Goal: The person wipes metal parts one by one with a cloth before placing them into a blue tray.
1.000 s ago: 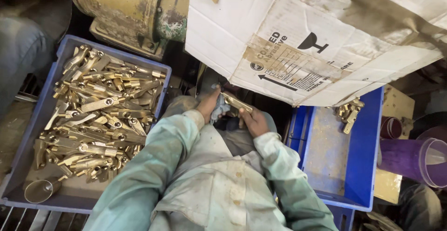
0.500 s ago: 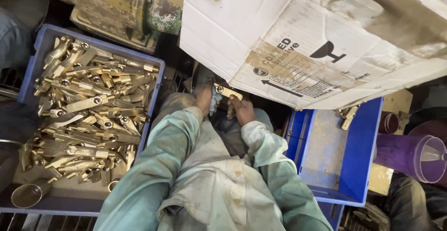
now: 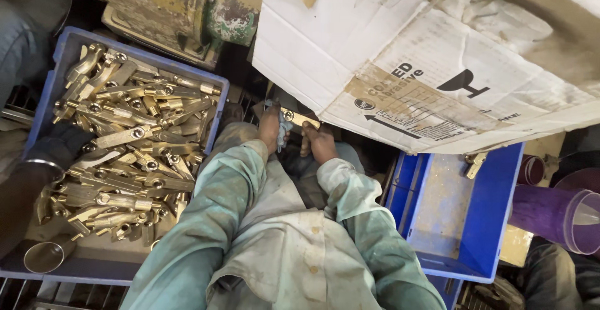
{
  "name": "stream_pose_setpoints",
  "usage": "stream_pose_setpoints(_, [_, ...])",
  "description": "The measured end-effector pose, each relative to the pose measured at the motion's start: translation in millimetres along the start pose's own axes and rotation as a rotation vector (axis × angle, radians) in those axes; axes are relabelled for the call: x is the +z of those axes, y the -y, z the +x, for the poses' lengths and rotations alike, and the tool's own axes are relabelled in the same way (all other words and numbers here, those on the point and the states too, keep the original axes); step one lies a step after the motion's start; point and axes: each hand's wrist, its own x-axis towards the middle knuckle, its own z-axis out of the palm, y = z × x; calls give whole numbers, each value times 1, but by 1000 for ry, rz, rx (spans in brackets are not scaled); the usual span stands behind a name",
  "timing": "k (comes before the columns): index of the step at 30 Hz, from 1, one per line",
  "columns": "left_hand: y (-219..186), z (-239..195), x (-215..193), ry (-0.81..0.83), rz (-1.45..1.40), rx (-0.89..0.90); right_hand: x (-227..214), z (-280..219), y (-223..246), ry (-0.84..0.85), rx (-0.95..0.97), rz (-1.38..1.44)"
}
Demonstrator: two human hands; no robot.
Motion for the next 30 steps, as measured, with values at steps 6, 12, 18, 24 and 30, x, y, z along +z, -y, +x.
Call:
stream_pose_setpoints(6, [8,11,-9,-34,-18,5,7,1,2,-3,-7,8])
stream_pose_setpoints(12, [16,17,-13,-11,-68,25,11,0,6,-10,-1,16])
stream_pose_setpoints(18, [17,18,-5,21,-59,16,6,-7,12,-33,0,27])
stream_pose_setpoints(24, [30,21,7,5,-55,-32,-5,-14,10,-27,-92,21])
stream_pose_setpoints(30, [35,18,16,69,-47,-62,-17,-16,5,-19,-109,12])
